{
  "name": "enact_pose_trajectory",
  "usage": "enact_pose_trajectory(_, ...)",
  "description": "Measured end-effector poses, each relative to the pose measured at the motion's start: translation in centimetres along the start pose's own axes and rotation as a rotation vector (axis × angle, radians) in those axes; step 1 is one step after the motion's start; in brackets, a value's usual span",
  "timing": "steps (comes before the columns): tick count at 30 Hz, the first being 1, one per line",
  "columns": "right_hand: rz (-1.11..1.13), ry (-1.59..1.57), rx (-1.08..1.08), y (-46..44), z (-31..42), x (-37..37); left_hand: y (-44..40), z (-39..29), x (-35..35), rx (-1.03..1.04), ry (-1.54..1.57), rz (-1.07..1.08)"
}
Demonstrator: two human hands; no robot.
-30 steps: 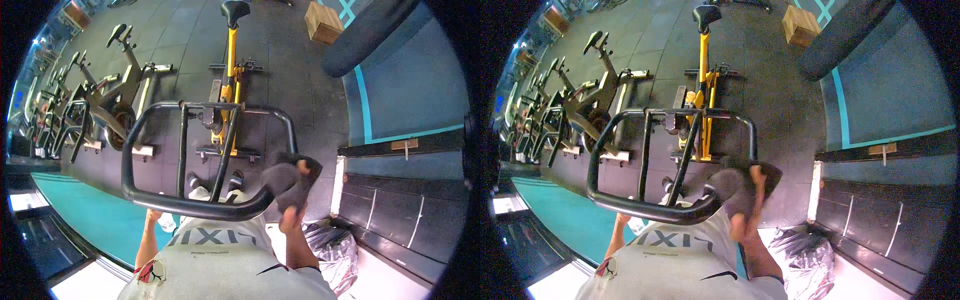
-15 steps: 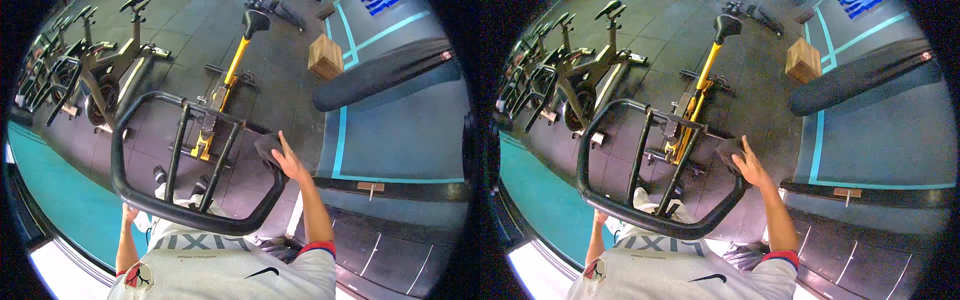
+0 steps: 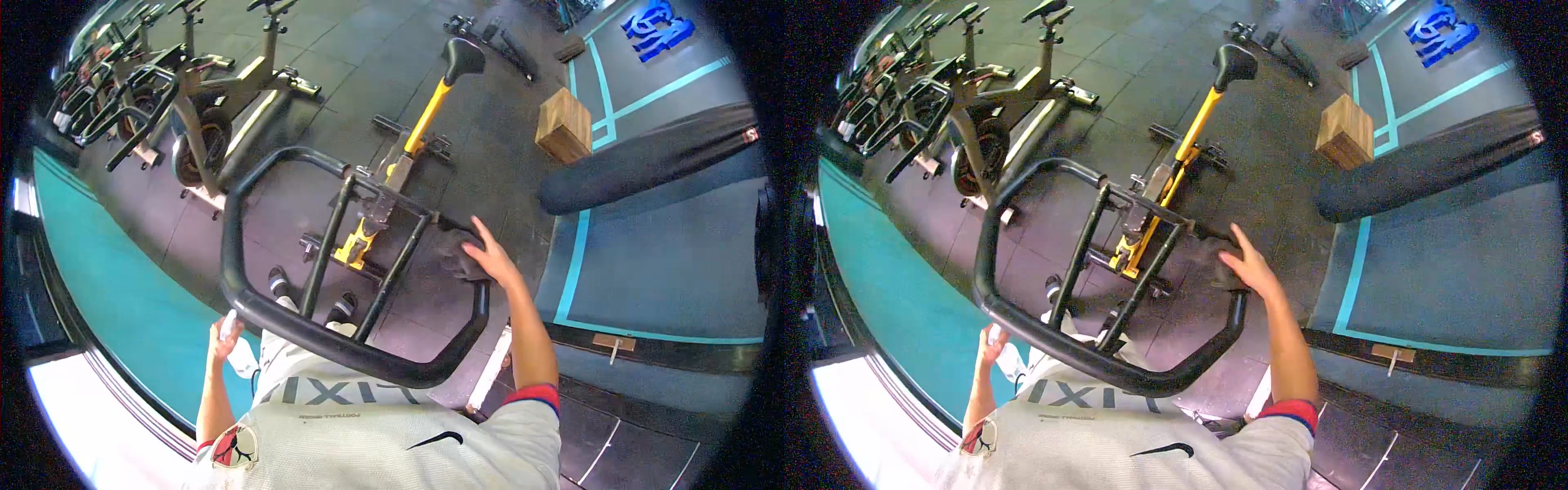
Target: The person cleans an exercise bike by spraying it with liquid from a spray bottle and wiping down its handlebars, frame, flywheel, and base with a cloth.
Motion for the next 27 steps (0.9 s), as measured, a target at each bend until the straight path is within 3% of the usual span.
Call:
enact_pose_trajectory(2, -0.142, -0.724, 0.346, 4.0, -0.7, 0.9, -0.1, -3.0, 0.7, 0.221, -0.417, -0.001)
enact_pose_trajectory(3, -0.227, -0.86, 0.352, 5.7, -2.5, 1.8, -0.3, -4.5, 1.1, 0.149, -0.435, 0.031)
enact_pose_trajectory(5, -0.432, -1.08, 0.417, 8.5, -2.6, 3.0, -2.5, 0.5, -0.2, -0.025, -0.121, 0.066)
enact_pose_trajectory(7, -0.671, -1.236, 0.536, 12.6, 3.2, 4.0, -3.8, 3.4, -0.7, -0.003, -0.105, 0.123)
enact_pose_trajectory(9, -0.776, -1.02, 0.384, 15.8, 5.0, 4.9, -5.8, 5.3, -1.0, 0.067, -0.167, 0.192)
enact_pose_trajectory(10, -0.78, -0.91, 0.325, 17.5, 5.4, 6.0, -6.8, 5.9, -1.0, 0.211, -0.3, 0.241)
enact_pose_trajectory(12, -0.803, -0.689, 0.212, 21.1, 6.2, 8.2, -9.1, 5.5, 1.1, -0.028, -0.309, 0.487)
enact_pose_trajectory(14, -0.903, -0.893, 0.142, 22.5, 10.2, 9.3, -9.9, 1.1, 4.5, -0.243, -0.276, 0.616)
enact_pose_trajectory(15, -0.862, -0.735, 0.023, 22.2, 13.4, 8.8, -9.5, -4.0, 7.2, -0.268, -0.378, 0.654)
enact_pose_trajectory(20, -0.538, 0.066, -0.432, 20.0, 25.9, 6.7, -10.4, -12.0, 11.7, -0.031, -0.501, 0.907)
enact_pose_trajectory(22, -0.732, -0.01, -0.397, 19.8, 24.1, 7.6, -10.3, -16.3, 13.7, 0.178, -0.515, 1.131)
enact_pose_trajectory(24, -0.955, -0.405, -0.321, 20.2, 20.7, 9.0, -8.5, -21.7, 15.8, 0.493, -0.604, 1.431)
enact_pose_trajectory(26, -1.214, -0.86, -0.029, 22.1, 16.4, 11.9, -6.6, -25.5, 16.5, 0.634, -0.657, 1.649)
enact_pose_trajectory(27, -1.374, -0.976, 0.016, 22.3, 16.4, 12.9, -6.6, -25.7, 15.7, 0.558, -0.647, 1.575)
Point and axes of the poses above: each hand's wrist, its own y-axis away from the middle knuckle, its own x-axis out of the palm, z = x × y, the point moved 6 cm from there along -y, towards the middle knuckle, and after that the axes turned 3 degrees about z, right-handed, at the moved point
